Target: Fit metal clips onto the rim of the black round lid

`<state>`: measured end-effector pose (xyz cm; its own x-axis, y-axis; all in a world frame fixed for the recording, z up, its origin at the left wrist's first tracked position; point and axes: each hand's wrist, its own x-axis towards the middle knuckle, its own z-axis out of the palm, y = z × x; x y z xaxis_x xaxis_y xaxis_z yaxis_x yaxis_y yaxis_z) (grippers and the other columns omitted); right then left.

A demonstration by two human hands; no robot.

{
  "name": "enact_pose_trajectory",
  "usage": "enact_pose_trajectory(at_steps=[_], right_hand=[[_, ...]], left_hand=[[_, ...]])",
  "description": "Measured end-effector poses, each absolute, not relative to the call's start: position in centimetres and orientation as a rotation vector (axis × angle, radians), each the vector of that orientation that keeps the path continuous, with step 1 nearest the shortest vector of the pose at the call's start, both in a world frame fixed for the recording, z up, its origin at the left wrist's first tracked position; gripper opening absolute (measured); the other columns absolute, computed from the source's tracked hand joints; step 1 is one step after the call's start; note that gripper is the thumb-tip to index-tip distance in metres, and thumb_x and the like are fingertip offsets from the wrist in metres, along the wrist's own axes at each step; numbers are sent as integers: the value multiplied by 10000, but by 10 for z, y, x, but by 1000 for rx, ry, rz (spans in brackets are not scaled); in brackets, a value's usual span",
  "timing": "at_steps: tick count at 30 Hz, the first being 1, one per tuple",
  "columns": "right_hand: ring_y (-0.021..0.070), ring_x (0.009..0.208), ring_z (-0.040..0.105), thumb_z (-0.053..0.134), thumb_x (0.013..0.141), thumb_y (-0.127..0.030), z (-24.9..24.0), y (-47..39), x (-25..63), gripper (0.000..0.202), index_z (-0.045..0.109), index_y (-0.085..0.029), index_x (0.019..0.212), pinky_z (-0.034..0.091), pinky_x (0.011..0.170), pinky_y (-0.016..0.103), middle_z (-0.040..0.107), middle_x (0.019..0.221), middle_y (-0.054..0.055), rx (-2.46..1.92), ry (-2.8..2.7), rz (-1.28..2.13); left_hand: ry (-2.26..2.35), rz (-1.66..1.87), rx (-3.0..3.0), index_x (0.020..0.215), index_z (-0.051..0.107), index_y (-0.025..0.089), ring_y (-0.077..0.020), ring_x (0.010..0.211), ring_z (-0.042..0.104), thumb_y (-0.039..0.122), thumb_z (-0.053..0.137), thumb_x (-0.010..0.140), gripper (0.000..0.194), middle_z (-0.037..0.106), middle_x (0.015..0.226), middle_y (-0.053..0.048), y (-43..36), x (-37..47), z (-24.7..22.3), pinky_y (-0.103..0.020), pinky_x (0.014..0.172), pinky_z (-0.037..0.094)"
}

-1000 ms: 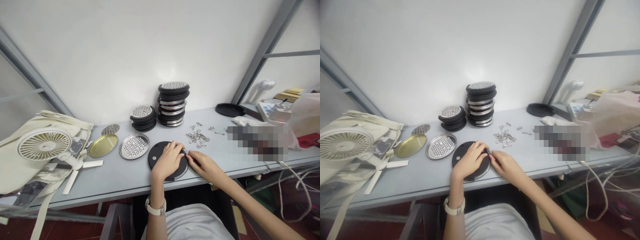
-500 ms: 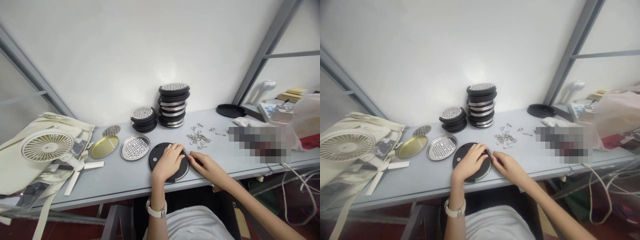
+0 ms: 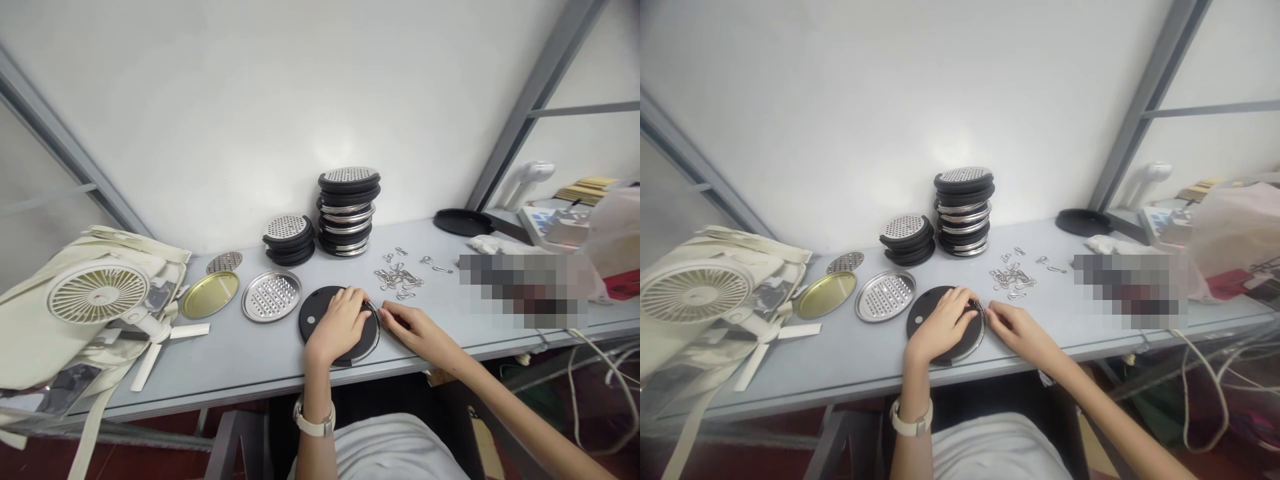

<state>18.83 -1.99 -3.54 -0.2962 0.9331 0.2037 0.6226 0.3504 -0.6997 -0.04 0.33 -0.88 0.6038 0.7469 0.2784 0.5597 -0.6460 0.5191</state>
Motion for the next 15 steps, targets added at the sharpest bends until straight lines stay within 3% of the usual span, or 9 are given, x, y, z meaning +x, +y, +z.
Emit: enact_pose_trajectory(at_steps=[15], right_hand=[[136, 589, 429, 357, 966, -309, -40, -22, 184, 281, 356, -219, 699, 352, 580, 247, 416, 636, -35, -1331, -2119, 566]], left_hand=[[1051, 665, 2458, 1099, 482, 228, -211, 1067, 482, 229, 395, 954, 169, 535, 1115, -40, 5, 0, -12, -384, 978, 386]])
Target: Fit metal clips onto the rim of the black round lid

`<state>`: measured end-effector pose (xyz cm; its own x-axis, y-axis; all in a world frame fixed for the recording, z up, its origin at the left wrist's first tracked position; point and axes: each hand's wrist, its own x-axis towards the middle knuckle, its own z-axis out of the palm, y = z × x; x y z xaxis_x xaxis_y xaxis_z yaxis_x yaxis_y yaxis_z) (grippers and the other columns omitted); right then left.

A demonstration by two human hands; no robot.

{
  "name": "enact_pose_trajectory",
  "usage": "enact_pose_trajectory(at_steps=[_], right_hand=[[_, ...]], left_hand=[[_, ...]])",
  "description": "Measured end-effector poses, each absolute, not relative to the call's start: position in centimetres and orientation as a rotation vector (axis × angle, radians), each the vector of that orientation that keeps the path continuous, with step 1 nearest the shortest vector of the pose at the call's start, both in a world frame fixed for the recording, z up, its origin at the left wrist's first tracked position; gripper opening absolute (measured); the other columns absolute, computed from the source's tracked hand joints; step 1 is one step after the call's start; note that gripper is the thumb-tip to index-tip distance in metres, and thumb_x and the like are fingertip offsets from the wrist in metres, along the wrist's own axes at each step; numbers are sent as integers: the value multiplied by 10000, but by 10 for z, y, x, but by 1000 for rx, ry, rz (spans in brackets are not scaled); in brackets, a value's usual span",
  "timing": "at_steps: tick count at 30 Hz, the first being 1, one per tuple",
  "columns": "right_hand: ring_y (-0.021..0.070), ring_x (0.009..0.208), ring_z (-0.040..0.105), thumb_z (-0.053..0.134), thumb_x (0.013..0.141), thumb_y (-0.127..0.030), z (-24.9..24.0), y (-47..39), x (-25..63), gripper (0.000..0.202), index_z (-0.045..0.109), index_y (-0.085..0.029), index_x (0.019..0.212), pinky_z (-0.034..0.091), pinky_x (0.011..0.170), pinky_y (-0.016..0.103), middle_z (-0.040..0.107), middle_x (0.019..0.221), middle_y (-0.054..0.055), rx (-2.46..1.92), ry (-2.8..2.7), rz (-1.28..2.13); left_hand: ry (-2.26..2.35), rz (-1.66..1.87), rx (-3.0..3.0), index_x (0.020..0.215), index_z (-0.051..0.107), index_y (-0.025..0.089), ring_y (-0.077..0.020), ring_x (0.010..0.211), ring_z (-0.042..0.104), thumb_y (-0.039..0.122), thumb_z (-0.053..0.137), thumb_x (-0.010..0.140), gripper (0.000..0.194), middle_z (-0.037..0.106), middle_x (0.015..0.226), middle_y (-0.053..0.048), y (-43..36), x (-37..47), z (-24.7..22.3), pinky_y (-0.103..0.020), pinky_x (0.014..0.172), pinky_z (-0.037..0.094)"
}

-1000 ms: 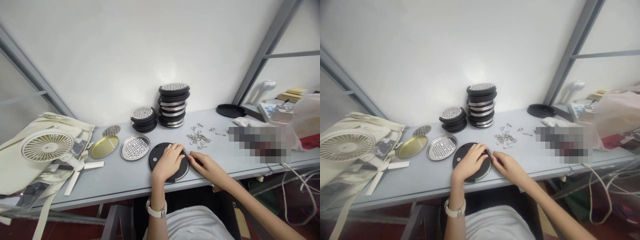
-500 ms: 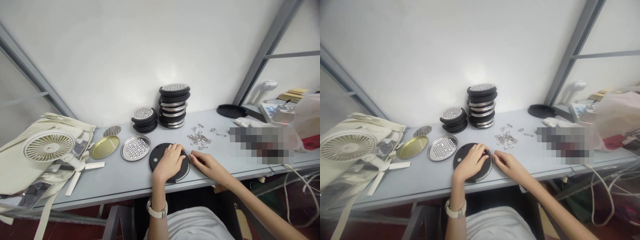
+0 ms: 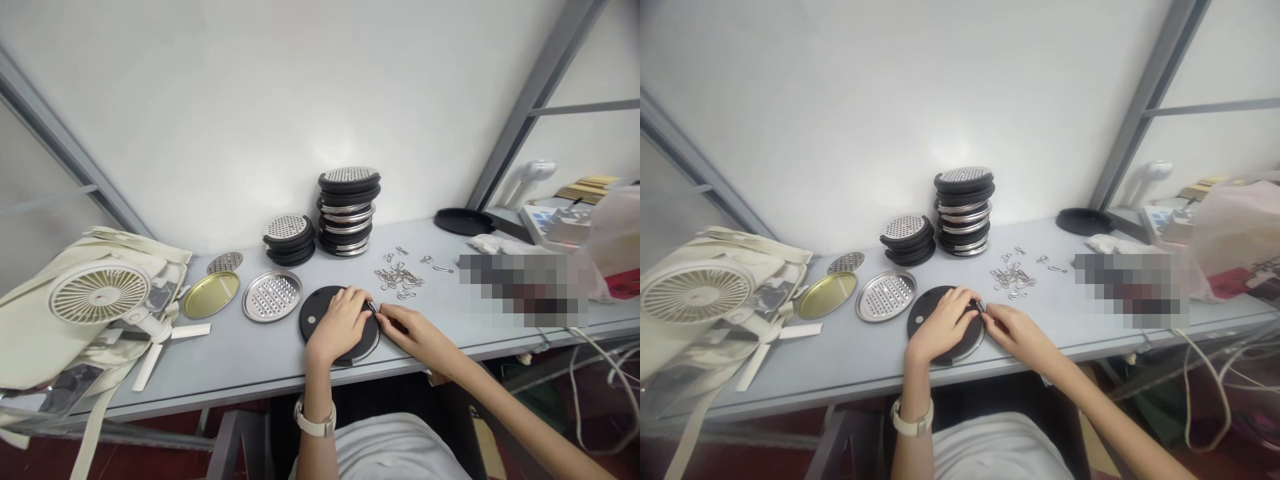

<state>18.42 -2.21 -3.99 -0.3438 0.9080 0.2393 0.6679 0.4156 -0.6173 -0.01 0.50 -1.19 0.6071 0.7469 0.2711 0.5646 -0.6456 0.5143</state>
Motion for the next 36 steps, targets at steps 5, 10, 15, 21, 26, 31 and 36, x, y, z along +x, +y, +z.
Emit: enact_pose_trajectory(at_steps=[5, 10, 15, 21, 26, 31, 36], right_hand=[[132, 576, 407, 359, 963, -315, -41, -23, 185, 287, 347, -221, 692, 342, 566, 244, 399, 625, -41, -1354, -2105, 574], [130, 571, 408, 349, 968, -327, -42, -22, 184, 274, 384, -218, 719, 339, 560, 244, 411, 629, -40, -1349, -2099, 589], [126, 558, 413, 347, 969, -339, -41, -21, 184, 277, 386, -219, 723, 342, 552, 242, 421, 619, -45, -1367, -2026, 607], [130, 555, 445, 346, 965, -337, -42, -21, 185, 272, 391, -223, 722, 361, 548, 241, 452, 613, -42, -1389, -1983, 581], [144, 588, 496, 357, 961, -301, -47, -21, 184, 224, 405, -224, 757, 385, 577, 253, 511, 666, -18, -1375, -2073, 475], [147, 592, 504, 336, 975, -298, -45, -23, 183, 235, 407, -226, 762, 393, 580, 256, 518, 673, -13, -1374, -2075, 475], [147, 584, 496, 322, 984, -313, -43, -28, 183, 241, 405, -229, 774, 399, 576, 257, 506, 666, -14, -1351, -2008, 471]], left_hand=[[1032, 654, 2466, 1087, 510, 232, -206, 1033, 477, 205, 384, 954, 185, 545, 1104, -33, 4, 0, -10, -379, 954, 392], [968, 657, 2472, 1002, 568, 241, -186, 976, 469, 149, 346, 953, 245, 569, 1053, -10, 5, 2, -11, -341, 915, 404], [999, 670, 2462, 1002, 576, 237, -188, 973, 468, 177, 352, 959, 236, 566, 1057, -17, 6, 2, -12, -346, 915, 402], [1020, 682, 2433, 998, 574, 234, -195, 991, 469, 338, 411, 959, 198, 575, 1043, -18, 3, 3, -8, -356, 935, 393], [1003, 669, 2435, 966, 570, 240, -188, 972, 470, 348, 432, 951, 176, 577, 1036, -8, 2, 2, -4, -347, 925, 399], [1001, 668, 2433, 968, 575, 239, -193, 977, 471, 308, 459, 941, 138, 578, 1040, -9, 2, 2, -4, -347, 917, 404], [995, 672, 2414, 978, 604, 238, -193, 997, 469, 287, 478, 930, 143, 584, 1054, -9, 3, 2, -5, -349, 936, 396]])
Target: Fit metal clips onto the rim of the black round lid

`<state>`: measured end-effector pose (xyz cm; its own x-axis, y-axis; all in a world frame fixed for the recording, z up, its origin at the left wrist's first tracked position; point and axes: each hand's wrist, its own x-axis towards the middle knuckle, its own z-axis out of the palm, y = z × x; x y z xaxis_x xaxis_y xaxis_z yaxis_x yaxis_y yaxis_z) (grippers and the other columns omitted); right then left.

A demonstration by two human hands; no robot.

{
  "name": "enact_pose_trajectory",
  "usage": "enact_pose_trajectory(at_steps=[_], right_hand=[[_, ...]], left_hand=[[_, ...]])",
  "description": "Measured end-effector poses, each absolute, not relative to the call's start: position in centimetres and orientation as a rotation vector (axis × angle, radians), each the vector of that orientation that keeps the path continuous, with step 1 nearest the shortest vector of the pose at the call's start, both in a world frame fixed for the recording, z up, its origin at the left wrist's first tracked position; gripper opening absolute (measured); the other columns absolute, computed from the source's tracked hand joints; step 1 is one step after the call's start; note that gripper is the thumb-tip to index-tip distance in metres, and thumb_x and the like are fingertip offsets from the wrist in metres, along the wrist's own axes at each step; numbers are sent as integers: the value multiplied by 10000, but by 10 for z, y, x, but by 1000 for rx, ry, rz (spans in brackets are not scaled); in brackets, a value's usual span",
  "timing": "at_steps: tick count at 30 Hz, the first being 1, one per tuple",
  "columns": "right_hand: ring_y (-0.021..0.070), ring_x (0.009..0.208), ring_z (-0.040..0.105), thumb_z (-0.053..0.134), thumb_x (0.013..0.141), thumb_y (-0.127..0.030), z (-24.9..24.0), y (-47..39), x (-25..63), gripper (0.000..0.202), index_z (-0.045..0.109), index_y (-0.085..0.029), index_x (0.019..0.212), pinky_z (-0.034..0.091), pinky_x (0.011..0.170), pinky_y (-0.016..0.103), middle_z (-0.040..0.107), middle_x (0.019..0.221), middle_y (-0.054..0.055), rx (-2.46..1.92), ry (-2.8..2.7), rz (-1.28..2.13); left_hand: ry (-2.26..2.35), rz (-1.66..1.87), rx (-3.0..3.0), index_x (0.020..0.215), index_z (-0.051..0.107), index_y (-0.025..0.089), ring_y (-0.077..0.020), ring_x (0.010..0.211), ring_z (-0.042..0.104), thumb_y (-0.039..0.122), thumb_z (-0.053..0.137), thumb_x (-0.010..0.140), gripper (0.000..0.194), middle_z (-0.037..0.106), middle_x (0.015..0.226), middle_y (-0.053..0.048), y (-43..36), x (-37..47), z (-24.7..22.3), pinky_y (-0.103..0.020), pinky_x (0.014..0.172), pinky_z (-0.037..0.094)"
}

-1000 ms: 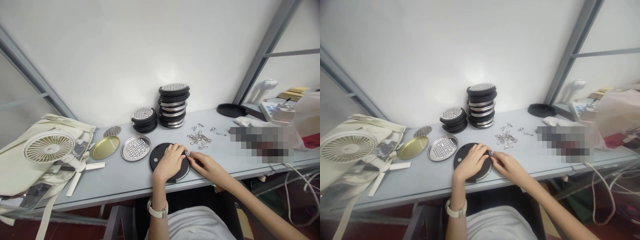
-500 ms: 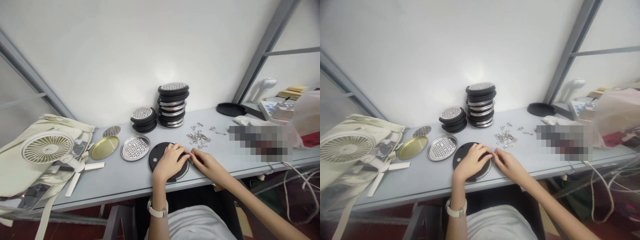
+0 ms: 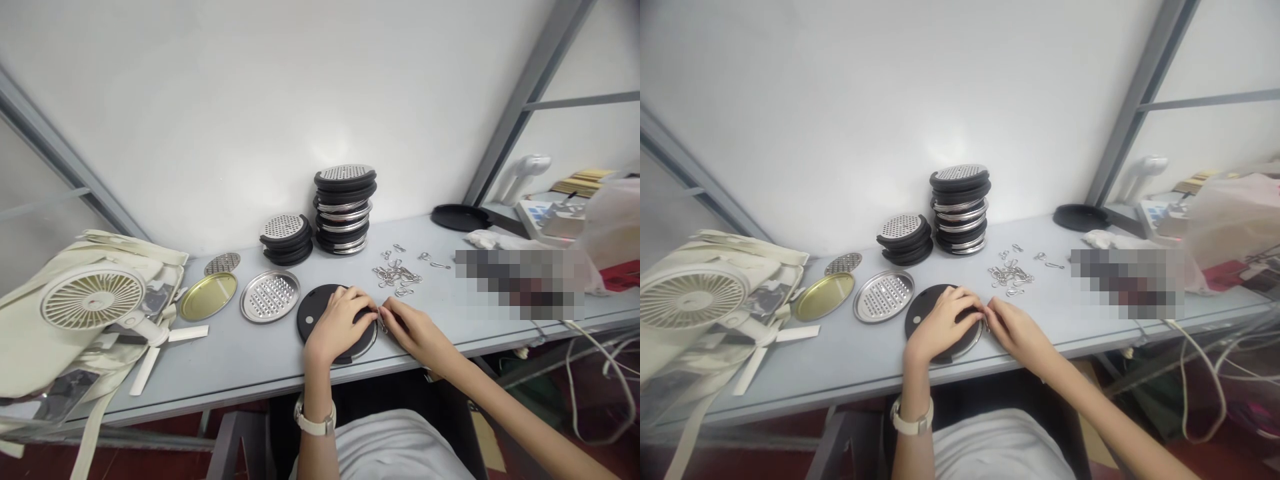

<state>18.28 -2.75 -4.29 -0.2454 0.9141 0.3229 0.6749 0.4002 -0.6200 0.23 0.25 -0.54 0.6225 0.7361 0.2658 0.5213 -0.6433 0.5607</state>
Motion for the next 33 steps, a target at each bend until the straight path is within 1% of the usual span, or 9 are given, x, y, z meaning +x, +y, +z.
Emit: enact_pose_trajectory(at_steps=[4, 10, 16, 20, 24, 27, 30, 33], right_hand=[[153, 595, 498, 317, 987, -303, -43, -29, 182, 230, 408, -231, 789, 408, 586, 266, 516, 684, -3, -1330, -2032, 424], [152, 596, 486, 325, 986, -273, -43, -31, 182, 229, 409, -231, 777, 397, 586, 269, 501, 673, -2, -1267, -2048, 366], [158, 632, 470, 355, 964, -239, -41, -34, 183, 174, 422, -224, 805, 393, 618, 281, 460, 696, -4, -1232, -2016, 330], [167, 693, 498, 380, 947, -208, -38, -33, 182, 111, 441, -221, 855, 415, 660, 292, 486, 752, 10, -1230, -2000, 377], [187, 782, 523, 393, 918, -158, -37, -33, 182, 94, 465, -218, 913, 444, 716, 320, 510, 867, 45, -1214, -2013, 403], [196, 815, 528, 408, 915, -164, -38, -32, 182, 85, 466, -219, 945, 455, 745, 339, 507, 917, 60, -1196, -2015, 414], [194, 808, 526, 414, 930, -197, -39, -31, 182, 52, 458, -222, 919, 459, 743, 339, 500, 900, 54, -1180, -2013, 440], [191, 788, 525, 398, 943, -206, -40, -29, 182, 75, 454, -225, 897, 458, 723, 329, 503, 864, 46, -1178, -2003, 447]], left_hand=[[980, 691, 2426, 976, 614, 237, -193, 985, 473, 267, 493, 920, 136, 590, 1044, -11, 3, 2, -5, -350, 922, 401], [929, 748, 2460, 891, 619, 220, -184, 962, 505, 198, 510, 894, 110, 594, 975, -17, 1, 4, 2, -330, 899, 407], [976, 862, 2413, 836, 574, 205, -157, 912, 535, 163, 509, 872, 85, 581, 920, -5, -2, 6, 5, -295, 876, 418], [1021, 887, 2401, 829, 544, 201, -152, 889, 537, 141, 501, 867, 83, 571, 905, 1, -3, 6, 5, -287, 858, 422], [1043, 879, 2405, 855, 539, 201, -152, 872, 540, 141, 485, 880, 85, 565, 900, -2, -2, 6, 5, -290, 848, 425], [1053, 878, 2411, 878, 537, 201, -157, 868, 544, 158, 467, 901, 86, 565, 914, -9, -1, 7, 6, -301, 850, 423], [1055, 879, 2424, 877, 530, 203, -159, 864, 546, 173, 459, 915, 87, 567, 916, -10, -2, 6, 6, -302, 843, 421], [1059, 876, 2417, 890, 529, 204, -160, 872, 547, 189, 453, 923, 84, 572, 925, -10, -2, 6, 6, -311, 857, 416]])
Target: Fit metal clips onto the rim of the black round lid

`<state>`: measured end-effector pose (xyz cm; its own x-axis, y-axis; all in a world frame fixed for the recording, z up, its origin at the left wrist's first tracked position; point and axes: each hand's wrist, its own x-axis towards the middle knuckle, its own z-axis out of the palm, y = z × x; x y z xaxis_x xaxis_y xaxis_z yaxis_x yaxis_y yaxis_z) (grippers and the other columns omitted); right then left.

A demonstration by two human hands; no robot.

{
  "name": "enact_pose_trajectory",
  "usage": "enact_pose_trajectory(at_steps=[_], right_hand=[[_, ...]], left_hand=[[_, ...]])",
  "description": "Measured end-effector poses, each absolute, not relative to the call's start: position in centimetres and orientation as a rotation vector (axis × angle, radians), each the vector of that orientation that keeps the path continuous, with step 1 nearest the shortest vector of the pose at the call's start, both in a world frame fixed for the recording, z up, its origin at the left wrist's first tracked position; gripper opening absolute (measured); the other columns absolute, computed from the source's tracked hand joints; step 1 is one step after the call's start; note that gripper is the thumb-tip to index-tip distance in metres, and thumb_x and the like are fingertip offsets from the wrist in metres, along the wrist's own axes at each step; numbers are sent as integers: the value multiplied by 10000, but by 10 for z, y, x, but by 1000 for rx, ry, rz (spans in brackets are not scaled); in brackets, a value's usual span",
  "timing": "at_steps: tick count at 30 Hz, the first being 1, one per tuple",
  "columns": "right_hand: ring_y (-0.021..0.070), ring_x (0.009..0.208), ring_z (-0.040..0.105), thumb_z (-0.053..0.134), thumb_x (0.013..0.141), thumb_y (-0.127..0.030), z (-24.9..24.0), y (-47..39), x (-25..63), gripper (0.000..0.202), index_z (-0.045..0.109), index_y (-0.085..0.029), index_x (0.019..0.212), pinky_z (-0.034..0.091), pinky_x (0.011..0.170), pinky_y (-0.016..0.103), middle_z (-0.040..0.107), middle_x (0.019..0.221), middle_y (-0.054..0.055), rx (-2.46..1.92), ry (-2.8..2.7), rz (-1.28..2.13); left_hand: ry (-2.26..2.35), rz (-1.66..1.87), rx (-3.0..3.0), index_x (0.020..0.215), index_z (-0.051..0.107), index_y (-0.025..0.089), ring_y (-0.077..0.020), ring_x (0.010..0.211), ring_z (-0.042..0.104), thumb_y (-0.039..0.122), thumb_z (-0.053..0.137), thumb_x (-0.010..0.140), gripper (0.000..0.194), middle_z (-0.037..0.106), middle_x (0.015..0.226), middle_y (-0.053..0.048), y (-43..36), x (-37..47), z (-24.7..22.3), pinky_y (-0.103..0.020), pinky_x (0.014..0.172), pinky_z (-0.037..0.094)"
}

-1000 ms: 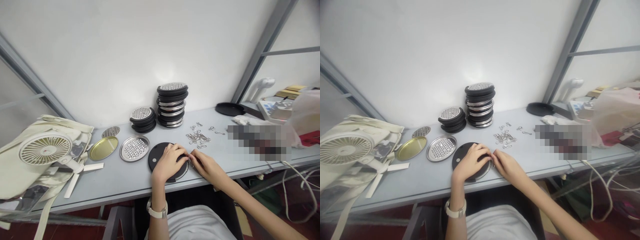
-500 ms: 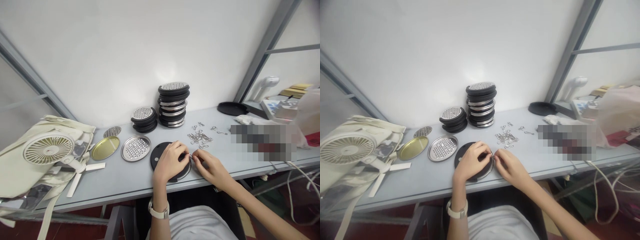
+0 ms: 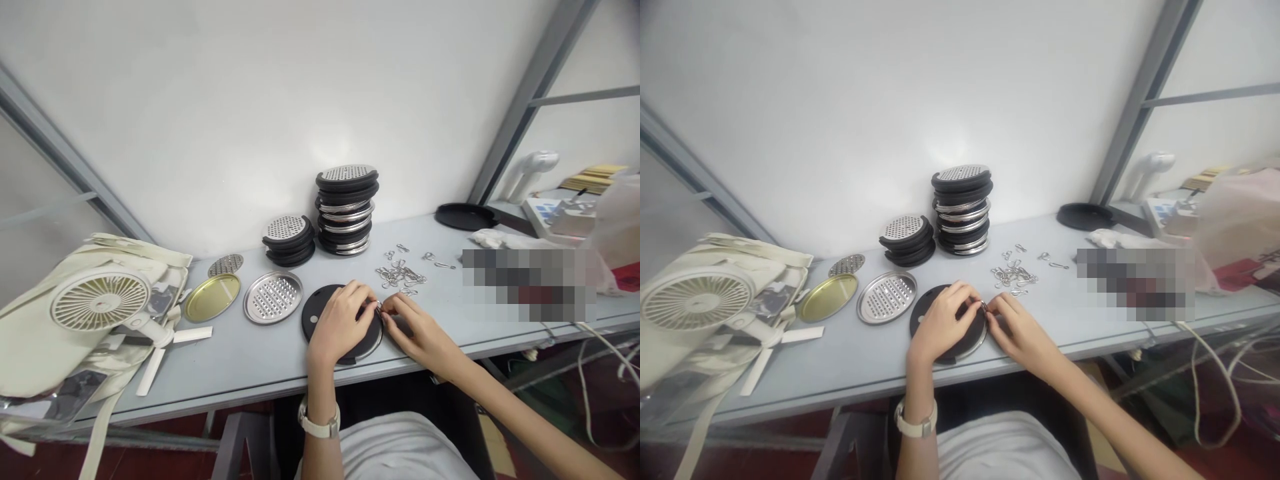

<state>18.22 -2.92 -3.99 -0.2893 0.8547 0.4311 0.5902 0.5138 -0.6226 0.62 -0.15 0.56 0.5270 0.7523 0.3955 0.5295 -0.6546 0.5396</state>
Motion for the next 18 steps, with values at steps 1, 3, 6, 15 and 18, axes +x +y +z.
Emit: enact_pose_trajectory(at_steps=[1, 3, 6, 15, 18], right_hand=[[189, 778, 525, 391, 947, -208, -40, -29, 182, 84, 455, -224, 894, 456, 715, 325, 506, 853, 43, -1190, -1998, 445], [183, 751, 525, 380, 956, -221, -41, -28, 183, 99, 453, -223, 888, 449, 697, 315, 511, 825, 34, -1232, -1981, 442], [173, 691, 523, 364, 967, -259, -40, -25, 183, 130, 441, -222, 869, 436, 654, 297, 517, 769, 14, -1305, -1953, 468], [170, 644, 512, 312, 981, -307, -36, -17, 185, 276, 427, -224, 744, 427, 612, 278, 516, 672, 0, -1320, -2041, 567], [162, 628, 508, 322, 980, -313, -37, -14, 186, 281, 431, -222, 738, 424, 616, 276, 524, 666, -5, -1310, -2047, 579]], left_hand=[[1064, 877, 2407, 899, 528, 205, -164, 885, 548, 200, 463, 922, 68, 575, 932, -11, -1, 6, 5, -317, 867, 415], [1076, 874, 2383, 924, 523, 206, -176, 917, 547, 232, 511, 904, 36, 579, 949, -14, 0, 5, 3, -331, 878, 416], [1084, 841, 2367, 943, 522, 208, -194, 954, 540, 263, 587, 861, 119, 582, 965, -21, 3, 4, -2, -344, 879, 426], [1081, 815, 2310, 1017, 512, 214, -183, 948, 552, 220, 553, 873, 150, 574, 1007, -28, 4, 4, -6, -348, 890, 443], [1079, 788, 2334, 1007, 535, 214, -185, 954, 555, 230, 533, 887, 121, 569, 1021, -33, 4, 4, -7, -350, 902, 445]])
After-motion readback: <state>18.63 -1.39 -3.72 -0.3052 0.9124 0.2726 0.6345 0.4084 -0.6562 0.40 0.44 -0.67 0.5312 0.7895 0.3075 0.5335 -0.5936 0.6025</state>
